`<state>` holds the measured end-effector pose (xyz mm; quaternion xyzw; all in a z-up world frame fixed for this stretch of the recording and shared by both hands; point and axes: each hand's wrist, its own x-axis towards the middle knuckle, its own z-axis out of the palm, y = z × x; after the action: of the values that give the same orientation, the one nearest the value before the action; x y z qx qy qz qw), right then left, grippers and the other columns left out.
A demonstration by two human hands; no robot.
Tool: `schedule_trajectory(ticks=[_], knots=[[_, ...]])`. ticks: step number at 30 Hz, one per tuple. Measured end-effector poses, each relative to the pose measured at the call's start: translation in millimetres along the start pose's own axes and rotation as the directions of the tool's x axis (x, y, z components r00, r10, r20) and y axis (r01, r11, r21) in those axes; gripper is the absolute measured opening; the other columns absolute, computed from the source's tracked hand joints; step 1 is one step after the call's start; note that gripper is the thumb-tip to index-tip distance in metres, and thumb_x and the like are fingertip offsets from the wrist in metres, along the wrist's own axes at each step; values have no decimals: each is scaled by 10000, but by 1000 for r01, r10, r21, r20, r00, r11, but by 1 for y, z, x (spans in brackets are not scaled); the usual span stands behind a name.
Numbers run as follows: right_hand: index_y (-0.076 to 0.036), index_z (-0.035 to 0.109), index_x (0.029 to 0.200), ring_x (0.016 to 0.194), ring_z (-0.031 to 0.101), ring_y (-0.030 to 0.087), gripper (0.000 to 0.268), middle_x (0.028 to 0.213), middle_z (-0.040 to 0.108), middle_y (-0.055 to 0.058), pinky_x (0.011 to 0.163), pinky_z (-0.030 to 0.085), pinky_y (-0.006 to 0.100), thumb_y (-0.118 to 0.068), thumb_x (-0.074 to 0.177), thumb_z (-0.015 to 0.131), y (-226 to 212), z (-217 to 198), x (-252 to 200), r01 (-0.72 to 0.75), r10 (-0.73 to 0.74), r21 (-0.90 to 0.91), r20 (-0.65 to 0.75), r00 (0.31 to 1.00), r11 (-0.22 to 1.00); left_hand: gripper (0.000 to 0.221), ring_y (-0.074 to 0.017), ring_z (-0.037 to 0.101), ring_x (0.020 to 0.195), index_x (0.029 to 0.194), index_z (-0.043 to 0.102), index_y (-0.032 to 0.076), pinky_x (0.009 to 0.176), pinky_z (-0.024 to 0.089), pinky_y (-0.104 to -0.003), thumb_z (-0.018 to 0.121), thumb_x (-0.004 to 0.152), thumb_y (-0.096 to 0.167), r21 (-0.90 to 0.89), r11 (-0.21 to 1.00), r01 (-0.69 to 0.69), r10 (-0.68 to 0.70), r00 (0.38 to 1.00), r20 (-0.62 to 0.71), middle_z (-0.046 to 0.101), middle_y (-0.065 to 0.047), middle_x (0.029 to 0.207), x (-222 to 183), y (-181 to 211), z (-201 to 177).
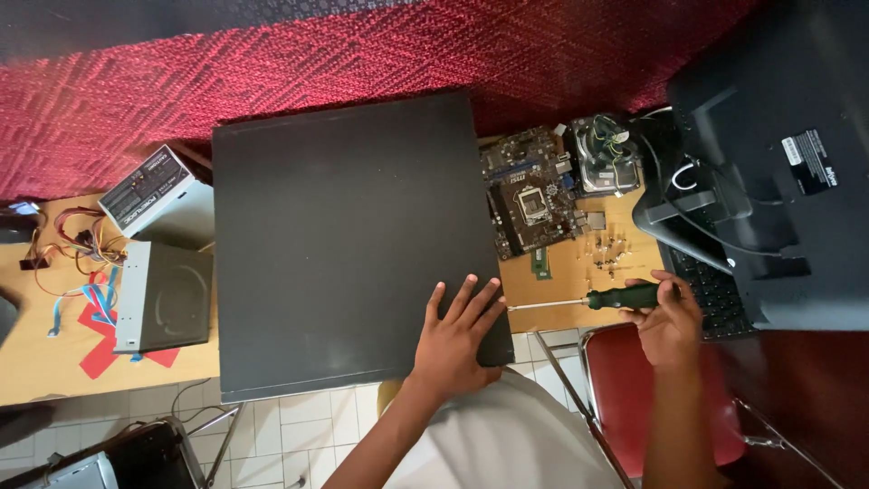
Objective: The person is seen placing a side panel onto a desktop computer case and then using a screwdriver to secure it.
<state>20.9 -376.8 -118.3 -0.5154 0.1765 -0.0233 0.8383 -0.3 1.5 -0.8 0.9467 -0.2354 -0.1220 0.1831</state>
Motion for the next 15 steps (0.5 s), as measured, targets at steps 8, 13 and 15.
schedule_trajectory(ticks=[8, 13, 15], knots=[[-138, 735, 996, 855, 693, 183, 140, 935, 706, 42, 716, 560, 295, -247, 941, 667, -10, 38, 20, 125, 60, 379, -442, 895, 917, 906, -316, 258, 1539, 1481, 506, 275, 1216, 106, -691, 780, 655, 526, 70, 997, -31, 34, 998, -44, 318, -7, 1655, 2, 4, 4], [-213, 656, 1240, 771, 699, 84, 352, 1094, 655, -32, 532, 460, 154, -377, 930, 624, -24, -27, 37, 107, 355, 631, -560, 748, 768, 893, -424, 349, 1429, 1306, 602, 272, 1033, 258, -777, 873, 534, 628, 161, 979, -123, 135, 988, -68, 409, -141, 1547, 13, 3, 1], [-144, 658, 1235, 824, 737, 121, 413, 1066, 699, 32, 571, 537, 151, -350, 884, 730, -5, -36, 25, 105, 338, 635, -535, 774, 765, 870, -430, 350, 1418, 1290, 604, 270, 1014, 254, -777, 844, 530, 618, 130, 982, -139, 152, 984, -97, 411, -143, 1530, 13, 0, 4]])
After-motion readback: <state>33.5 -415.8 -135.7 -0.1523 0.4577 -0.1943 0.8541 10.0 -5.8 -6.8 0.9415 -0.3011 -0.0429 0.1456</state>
